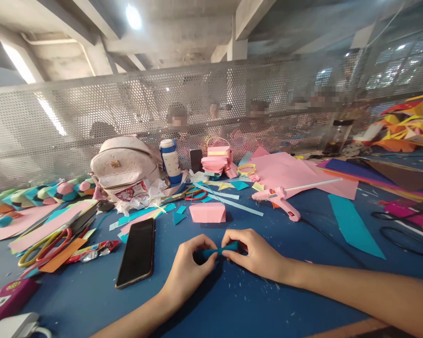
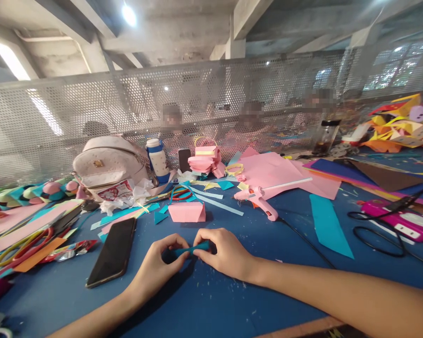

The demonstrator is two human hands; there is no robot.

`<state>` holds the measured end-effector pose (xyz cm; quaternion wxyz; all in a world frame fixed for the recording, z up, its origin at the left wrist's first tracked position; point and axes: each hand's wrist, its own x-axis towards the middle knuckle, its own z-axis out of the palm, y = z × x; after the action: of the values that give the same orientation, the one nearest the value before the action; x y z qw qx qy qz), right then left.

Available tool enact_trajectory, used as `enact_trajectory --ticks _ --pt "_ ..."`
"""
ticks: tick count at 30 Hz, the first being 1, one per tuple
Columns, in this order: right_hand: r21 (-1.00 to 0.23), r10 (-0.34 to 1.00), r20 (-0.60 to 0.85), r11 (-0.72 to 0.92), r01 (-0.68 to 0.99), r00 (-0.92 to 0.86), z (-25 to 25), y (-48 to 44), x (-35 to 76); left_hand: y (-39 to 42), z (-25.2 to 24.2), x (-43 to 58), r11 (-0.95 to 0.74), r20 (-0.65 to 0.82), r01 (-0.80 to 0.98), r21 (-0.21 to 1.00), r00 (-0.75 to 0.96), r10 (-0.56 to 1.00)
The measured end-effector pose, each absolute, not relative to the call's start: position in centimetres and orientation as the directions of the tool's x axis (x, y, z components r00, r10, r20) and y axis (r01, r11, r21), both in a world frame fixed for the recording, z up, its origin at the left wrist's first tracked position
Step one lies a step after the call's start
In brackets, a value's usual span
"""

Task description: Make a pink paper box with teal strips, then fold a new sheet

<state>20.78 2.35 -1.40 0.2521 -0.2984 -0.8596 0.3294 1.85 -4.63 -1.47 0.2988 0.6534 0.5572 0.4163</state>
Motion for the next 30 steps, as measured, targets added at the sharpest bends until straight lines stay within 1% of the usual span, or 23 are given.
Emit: enact_trajectory --ticks 6,9,13,16,22,25,30 --pt "-0.734 0.653 0.215 0.599 0.321 -0.726 -1.2 2.3 20.8 -4.6 -1.7 1.8 -0.18 0.186 0.481 0.858 0.034 0.982" --pt "-0.73 0.658 0.212 0.598 0.331 -0.722 -1.1 2.2 20.8 -4.6 -1.7 1.6 -0.161 0.164 0.434 0.887 0.031 0.986" --pt "-0.758 0.669 0.188 0.564 0.326 -0.72 -1.1 2.2 20.7 -4.3 -1.8 1.3 -0.141 0.142 0.372 0.917 0.024 0.99" --pt "-0.778 0.673 0.194 0.548 0.306 -0.713 -1.0 2.4 20.7 -4.1 -1.8 1.2 -0.121 0.126 0.359 0.926 0.01 0.992" --pt "-0.818 0.699 0.218 0.511 0.262 -0.681 -0.9 2.8 21.2 -3.7 -2.2 0.8 -0.136 0.143 0.297 0.945 -0.001 0.99" --pt "-0.861 0.711 0.199 0.455 0.225 -0.674 -1.0 3.1 21.4 -3.6 -2.5 0.3 -0.135 0.14 0.267 0.954 -0.002 0.99" --pt "-0.922 0.74 0.185 0.359 0.147 -0.646 -1.4 3.6 21.4 -3.5 -2.6 -0.2 -0.204 0.232 0.322 0.924 -0.048 0.972"
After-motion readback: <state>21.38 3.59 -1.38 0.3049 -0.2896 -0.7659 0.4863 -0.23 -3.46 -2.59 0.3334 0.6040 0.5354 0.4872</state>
